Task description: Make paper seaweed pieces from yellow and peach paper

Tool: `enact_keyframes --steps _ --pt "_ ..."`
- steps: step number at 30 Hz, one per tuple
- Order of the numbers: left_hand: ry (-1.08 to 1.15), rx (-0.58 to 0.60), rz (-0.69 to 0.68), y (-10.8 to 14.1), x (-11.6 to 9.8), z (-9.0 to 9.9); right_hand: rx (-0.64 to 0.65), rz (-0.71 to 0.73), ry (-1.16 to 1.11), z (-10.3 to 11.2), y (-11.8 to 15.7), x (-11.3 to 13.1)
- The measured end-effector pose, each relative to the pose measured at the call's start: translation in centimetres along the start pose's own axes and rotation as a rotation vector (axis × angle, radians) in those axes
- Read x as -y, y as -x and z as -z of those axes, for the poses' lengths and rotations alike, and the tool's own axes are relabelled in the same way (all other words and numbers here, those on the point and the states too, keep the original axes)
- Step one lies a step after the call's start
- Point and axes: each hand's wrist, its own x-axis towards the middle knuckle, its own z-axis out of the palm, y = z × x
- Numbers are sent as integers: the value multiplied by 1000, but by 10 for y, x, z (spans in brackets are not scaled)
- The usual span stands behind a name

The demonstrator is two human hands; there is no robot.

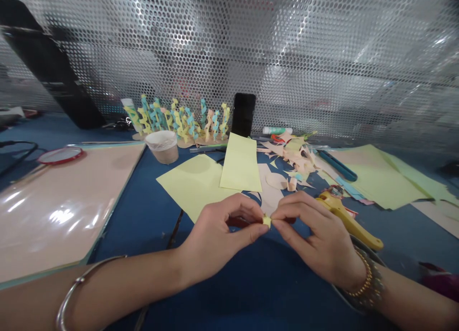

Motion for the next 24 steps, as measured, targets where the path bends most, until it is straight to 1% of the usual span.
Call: enact_keyframes --steps 11,15,19,24 --pt "-71 -12 9 2 0 3 -9 11 22 2 -1 -1" --pt "-87 14 12 3 2 4 -5 -32 -8 0 1 -1" --pt "-126 2 37 2 2 4 7 -56 -36 -1 1 0" --pt "-178 15 -23 3 2 4 20 -44 -78 0 2 2"
